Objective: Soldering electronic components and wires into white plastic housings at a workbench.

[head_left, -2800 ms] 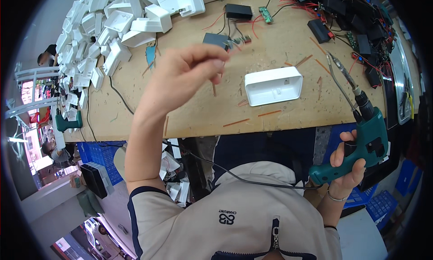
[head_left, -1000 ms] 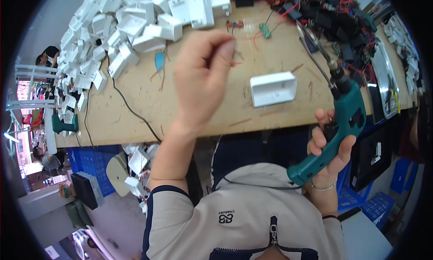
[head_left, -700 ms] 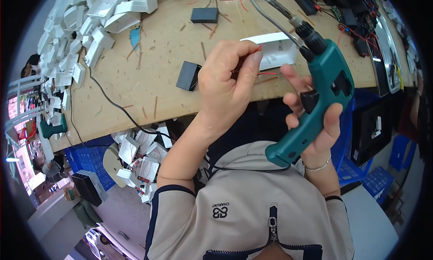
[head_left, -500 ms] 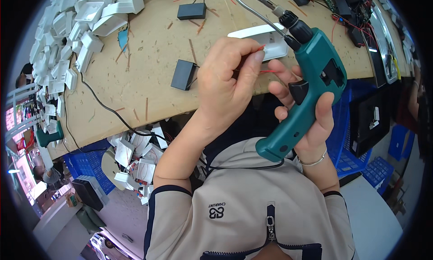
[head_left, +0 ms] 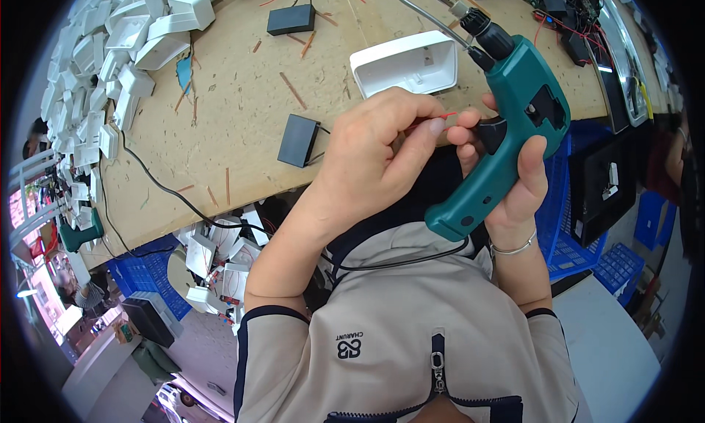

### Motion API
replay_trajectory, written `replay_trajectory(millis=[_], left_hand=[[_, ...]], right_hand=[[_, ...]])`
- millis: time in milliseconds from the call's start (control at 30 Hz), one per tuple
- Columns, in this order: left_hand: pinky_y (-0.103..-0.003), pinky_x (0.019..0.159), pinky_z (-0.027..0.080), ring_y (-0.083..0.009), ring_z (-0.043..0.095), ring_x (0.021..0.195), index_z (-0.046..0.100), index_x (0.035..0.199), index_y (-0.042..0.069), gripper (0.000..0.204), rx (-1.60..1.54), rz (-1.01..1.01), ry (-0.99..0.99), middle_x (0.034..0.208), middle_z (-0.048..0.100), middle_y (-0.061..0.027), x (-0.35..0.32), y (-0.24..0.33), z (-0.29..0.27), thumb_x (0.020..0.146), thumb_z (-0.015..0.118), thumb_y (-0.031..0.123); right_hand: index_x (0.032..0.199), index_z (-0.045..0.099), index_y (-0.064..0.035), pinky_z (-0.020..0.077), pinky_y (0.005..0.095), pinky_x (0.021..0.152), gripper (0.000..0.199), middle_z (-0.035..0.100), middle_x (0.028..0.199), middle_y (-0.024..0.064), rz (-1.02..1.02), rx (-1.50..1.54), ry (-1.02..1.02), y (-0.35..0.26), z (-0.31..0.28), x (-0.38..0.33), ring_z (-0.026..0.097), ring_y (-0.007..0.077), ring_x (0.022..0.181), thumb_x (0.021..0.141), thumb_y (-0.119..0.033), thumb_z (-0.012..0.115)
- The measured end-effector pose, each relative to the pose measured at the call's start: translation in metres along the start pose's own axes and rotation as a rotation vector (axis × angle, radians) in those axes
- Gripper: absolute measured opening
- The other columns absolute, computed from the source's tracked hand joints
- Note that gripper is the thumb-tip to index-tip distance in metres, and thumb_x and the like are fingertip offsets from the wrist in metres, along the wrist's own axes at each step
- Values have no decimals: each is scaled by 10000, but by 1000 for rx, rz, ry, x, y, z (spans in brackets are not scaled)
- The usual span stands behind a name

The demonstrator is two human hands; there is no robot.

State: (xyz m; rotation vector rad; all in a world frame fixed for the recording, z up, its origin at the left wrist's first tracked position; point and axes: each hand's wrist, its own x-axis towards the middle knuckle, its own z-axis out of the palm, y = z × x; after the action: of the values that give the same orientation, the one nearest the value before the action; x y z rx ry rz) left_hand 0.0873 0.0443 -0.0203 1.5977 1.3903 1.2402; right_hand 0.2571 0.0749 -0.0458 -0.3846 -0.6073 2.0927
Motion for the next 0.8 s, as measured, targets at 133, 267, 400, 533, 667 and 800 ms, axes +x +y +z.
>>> replay_trajectory(millis=[133, 267, 400, 533, 667, 800], left_hand=[[-212, 514, 400, -119, 515, 577, 581, 824, -3, 76, 27, 0, -36, 708, 550, -56, 3, -1, 0, 748, 579, -5], [-227, 476, 382, -123, 492, 535, 581, 804, 5, 87, 200, 145, 8, 667, 521, -53, 6, -2, 3, 720, 603, -2], [-310, 524, 395, -212, 496, 559, 541, 789, 53, 141, 523, 312, 158, 663, 495, -51, 5, -10, 7, 663, 601, 26], [-313, 552, 335, -168, 468, 552, 519, 803, 78, 187, 683, 453, 308, 648, 460, -17, 7, -19, 5, 648, 612, 32], [-305, 580, 256, -140, 452, 556, 514, 798, 109, 205, 813, 447, 334, 636, 437, 19, 10, -23, 7, 638, 622, 40], [-329, 629, 234, -142, 443, 551, 513, 768, 122, 189, 843, 443, 319, 648, 460, 36, 10, -29, 7, 629, 626, 64]], right_hand=[[1242, 302, 24, 497, 302, 808, 679, 494, 1090, 218, -5, -3, 5, 0, -4, 4, 548, 282, 981, 799, -440, 524], [1234, 315, 28, 493, 305, 813, 668, 492, 1091, 218, 0, 17, 17, 3, -6, 9, 549, 280, 976, 801, -434, 525], [1241, 303, 32, 484, 323, 826, 663, 477, 1119, 224, -41, -11, 31, -2, -7, 13, 532, 287, 1006, 808, -421, 520], [1263, 286, 18, 493, 326, 795, 643, 401, 1210, 261, -129, -69, -2, -22, -11, 4, 494, 314, 1060, 838, -428, 466], [1253, 284, 49, 518, 296, 698, 685, 395, 1206, 280, -238, -333, 29, -43, -8, -21, 563, 276, 944, 813, -419, 521], [1234, 301, 67, 458, 205, 564, 766, 456, 1139, 235, -230, -733, 272, -49, 2, -62, 549, 142, 749, 742, -423, 624]])
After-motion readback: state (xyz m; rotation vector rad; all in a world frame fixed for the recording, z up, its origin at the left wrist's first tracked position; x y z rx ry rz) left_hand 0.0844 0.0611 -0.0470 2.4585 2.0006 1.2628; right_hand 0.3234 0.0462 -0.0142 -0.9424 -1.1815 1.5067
